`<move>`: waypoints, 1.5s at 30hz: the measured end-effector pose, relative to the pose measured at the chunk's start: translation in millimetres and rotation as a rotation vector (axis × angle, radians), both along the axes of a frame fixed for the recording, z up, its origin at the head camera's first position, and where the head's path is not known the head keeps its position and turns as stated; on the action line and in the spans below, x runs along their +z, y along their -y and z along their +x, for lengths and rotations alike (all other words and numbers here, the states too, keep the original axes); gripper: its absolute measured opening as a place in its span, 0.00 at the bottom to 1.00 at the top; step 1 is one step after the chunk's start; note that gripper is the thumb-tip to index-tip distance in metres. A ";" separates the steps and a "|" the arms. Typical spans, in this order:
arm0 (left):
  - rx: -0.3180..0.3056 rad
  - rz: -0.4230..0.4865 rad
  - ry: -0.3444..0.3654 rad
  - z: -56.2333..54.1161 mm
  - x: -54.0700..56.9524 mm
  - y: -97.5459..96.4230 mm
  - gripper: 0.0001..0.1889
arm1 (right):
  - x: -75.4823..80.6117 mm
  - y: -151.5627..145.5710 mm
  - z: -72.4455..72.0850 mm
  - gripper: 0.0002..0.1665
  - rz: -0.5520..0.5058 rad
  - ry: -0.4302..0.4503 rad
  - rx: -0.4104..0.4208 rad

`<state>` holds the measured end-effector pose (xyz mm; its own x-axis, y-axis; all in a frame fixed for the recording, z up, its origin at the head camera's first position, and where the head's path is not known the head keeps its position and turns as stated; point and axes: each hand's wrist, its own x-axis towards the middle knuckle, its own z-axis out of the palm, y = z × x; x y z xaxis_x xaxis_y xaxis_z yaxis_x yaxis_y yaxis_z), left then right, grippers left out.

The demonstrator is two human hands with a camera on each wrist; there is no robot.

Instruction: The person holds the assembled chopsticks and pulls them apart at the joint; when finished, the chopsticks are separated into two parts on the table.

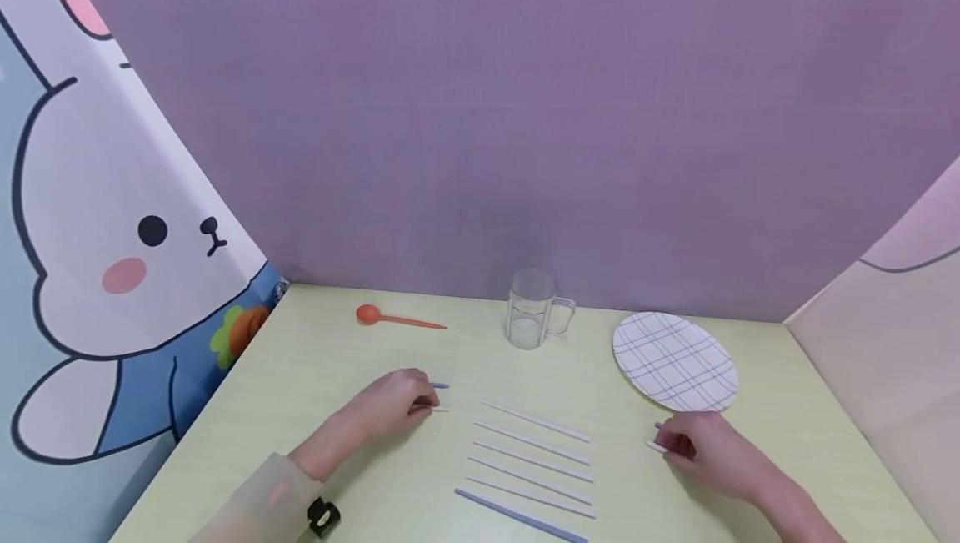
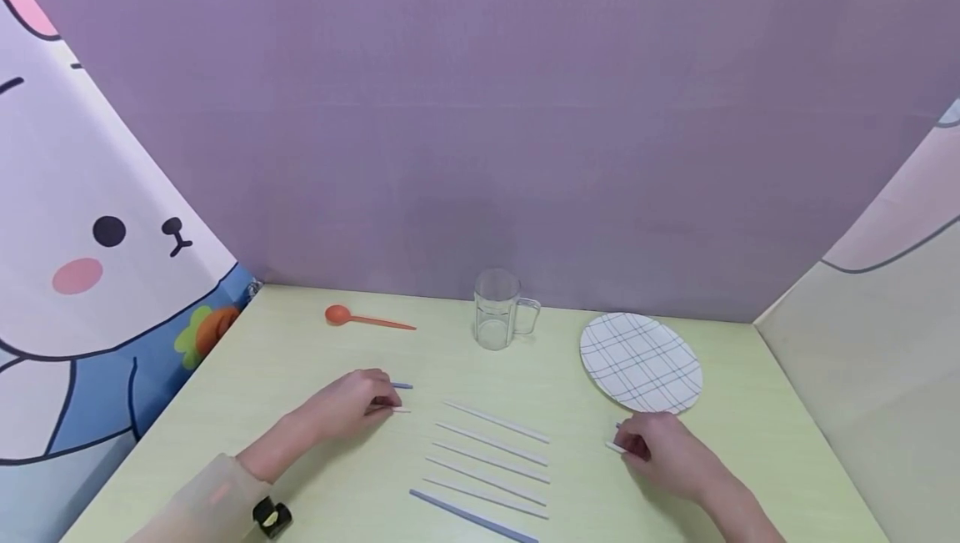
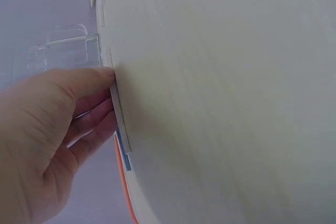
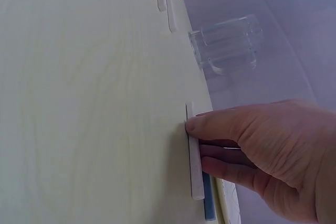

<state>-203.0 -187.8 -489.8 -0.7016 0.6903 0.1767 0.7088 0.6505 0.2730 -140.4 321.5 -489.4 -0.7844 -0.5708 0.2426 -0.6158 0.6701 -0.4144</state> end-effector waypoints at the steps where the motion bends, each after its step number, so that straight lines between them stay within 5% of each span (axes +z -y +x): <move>1: 0.001 0.000 0.002 0.0 0.6 -0.2 0.05 | 1.3 0.3 -0.2 0.14 0.004 0.005 -0.003; 12: -0.022 -0.055 -0.002 -4.1 26.6 -32.4 0.03 | 20.2 17.3 -13.8 0.11 0.002 -0.077 -0.012; 20: -0.109 -0.061 -0.012 -11.2 40.3 -75.6 0.03 | 33.3 50.0 -26.2 0.06 0.018 0.005 0.000; 32: -0.163 -0.093 0.044 -14.9 27.9 -123.7 0.05 | 29.3 104.5 -44.6 0.05 0.017 0.062 0.120; 45: -0.097 -0.135 0.062 -13.9 11.8 -131.8 0.05 | 10.7 139.2 -46.5 0.06 0.015 0.133 0.176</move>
<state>-216.8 -56.0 -478.0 -0.6369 0.7700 0.0366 0.7548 0.6132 0.2330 -187.0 182.3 -478.7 -0.6967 -0.7047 0.1342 -0.6647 0.5638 -0.4902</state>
